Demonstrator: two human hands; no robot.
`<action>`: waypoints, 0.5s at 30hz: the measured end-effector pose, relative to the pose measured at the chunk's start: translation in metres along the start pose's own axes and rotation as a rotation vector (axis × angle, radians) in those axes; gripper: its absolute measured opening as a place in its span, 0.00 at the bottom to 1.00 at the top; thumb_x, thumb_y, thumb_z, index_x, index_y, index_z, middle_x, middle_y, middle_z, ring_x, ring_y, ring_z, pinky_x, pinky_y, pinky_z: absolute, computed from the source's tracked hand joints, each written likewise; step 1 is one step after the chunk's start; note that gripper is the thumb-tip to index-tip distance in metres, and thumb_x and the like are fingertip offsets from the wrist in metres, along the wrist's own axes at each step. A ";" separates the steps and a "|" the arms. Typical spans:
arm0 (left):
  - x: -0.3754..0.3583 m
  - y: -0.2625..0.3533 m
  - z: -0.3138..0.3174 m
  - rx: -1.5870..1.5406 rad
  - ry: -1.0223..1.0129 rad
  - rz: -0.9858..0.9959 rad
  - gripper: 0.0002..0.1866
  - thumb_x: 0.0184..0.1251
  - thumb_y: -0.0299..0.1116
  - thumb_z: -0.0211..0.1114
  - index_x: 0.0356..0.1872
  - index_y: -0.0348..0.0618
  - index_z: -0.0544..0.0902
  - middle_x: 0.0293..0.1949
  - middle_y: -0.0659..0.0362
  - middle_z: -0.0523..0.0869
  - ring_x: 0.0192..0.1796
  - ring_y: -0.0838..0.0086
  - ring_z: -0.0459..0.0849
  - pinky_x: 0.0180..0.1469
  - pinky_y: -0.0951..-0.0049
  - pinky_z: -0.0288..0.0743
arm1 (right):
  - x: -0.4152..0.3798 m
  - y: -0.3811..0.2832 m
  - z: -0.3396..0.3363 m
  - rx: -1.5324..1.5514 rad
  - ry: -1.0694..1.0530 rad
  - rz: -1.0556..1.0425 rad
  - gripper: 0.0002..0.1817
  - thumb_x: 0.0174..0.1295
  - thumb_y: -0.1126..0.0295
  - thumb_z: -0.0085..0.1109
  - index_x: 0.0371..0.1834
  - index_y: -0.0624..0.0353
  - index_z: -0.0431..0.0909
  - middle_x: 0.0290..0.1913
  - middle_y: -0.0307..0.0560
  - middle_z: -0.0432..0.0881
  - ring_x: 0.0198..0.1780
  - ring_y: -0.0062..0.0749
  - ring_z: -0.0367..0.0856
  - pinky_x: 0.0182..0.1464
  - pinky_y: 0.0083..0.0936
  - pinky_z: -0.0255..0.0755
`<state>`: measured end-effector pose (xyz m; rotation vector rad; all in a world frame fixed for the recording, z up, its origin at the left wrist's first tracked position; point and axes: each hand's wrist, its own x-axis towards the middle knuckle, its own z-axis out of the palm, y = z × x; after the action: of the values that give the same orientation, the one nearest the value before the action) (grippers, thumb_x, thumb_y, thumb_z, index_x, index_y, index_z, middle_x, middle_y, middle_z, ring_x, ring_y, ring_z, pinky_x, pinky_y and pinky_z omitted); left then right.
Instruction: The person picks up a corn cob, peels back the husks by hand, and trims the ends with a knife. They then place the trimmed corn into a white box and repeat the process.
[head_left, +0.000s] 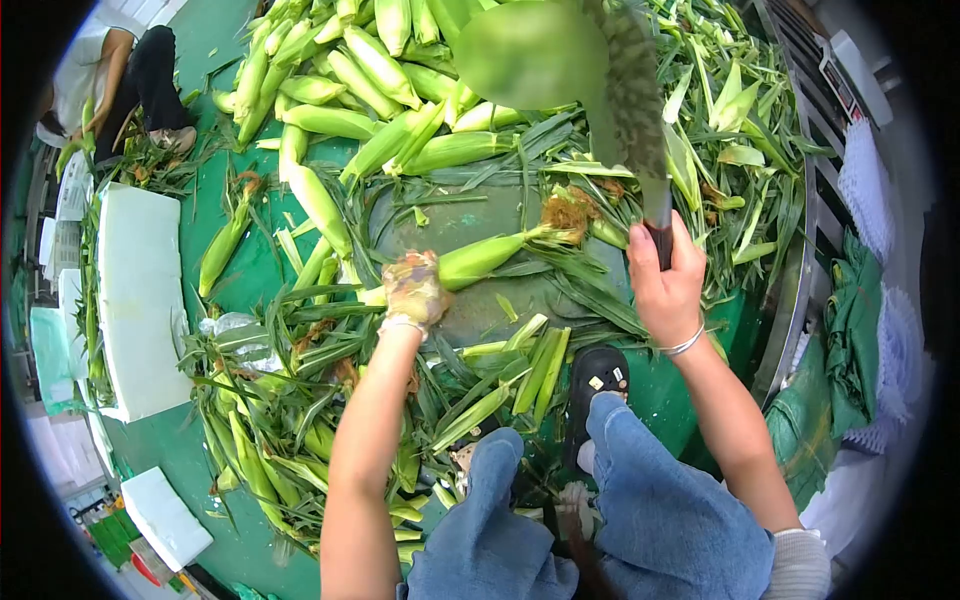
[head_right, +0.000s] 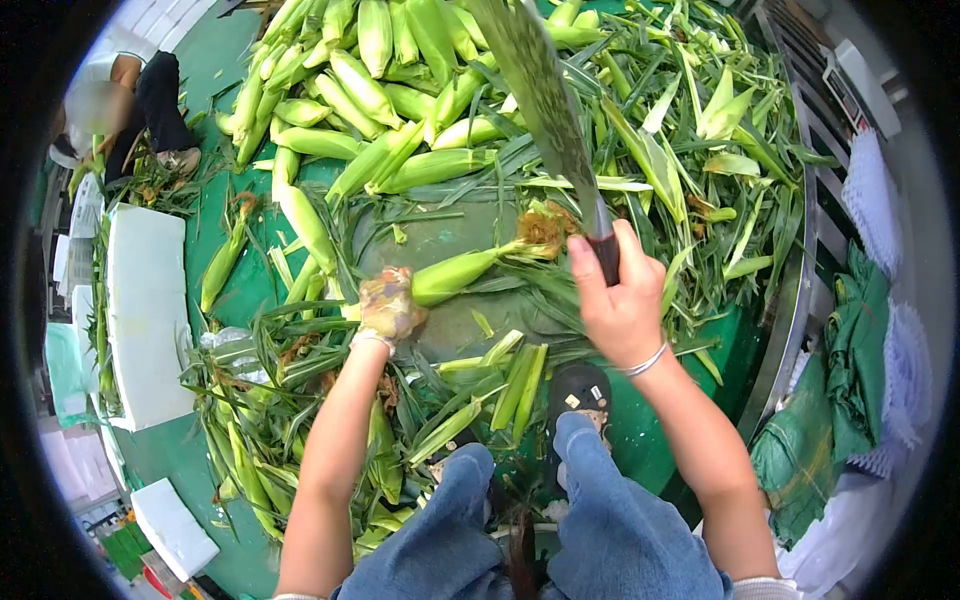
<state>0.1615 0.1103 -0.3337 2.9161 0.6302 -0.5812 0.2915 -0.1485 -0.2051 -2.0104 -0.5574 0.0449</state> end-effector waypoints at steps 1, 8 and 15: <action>-0.001 0.000 0.000 0.004 -0.003 0.000 0.29 0.43 0.45 0.75 0.47 0.42 0.79 0.45 0.49 0.82 0.49 0.56 0.83 0.48 0.59 0.78 | -0.006 -0.009 0.006 0.077 0.015 -0.021 0.15 0.66 0.63 0.62 0.30 0.61 0.70 0.14 0.42 0.69 0.15 0.27 0.67 0.20 0.28 0.60; -0.023 0.012 -0.004 -0.121 0.054 -0.087 0.25 0.43 0.45 0.71 0.44 0.42 0.83 0.40 0.48 0.87 0.46 0.56 0.86 0.48 0.58 0.79 | -0.115 0.097 0.078 -0.166 -0.345 0.452 0.20 0.66 0.58 0.58 0.35 0.70 0.76 0.29 0.70 0.81 0.35 0.66 0.81 0.37 0.49 0.75; -0.080 0.004 0.026 -1.809 -0.280 -0.358 0.25 0.65 0.45 0.64 0.57 0.40 0.79 0.47 0.53 0.86 0.48 0.67 0.85 0.53 0.68 0.78 | -0.095 0.104 0.059 -0.275 -0.298 0.368 0.20 0.65 0.56 0.60 0.35 0.67 0.80 0.28 0.68 0.81 0.32 0.63 0.82 0.36 0.48 0.75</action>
<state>0.0868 0.0722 -0.3262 1.0315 0.8961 -0.1646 0.2291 -0.1787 -0.3416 -2.3728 -0.3851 0.5226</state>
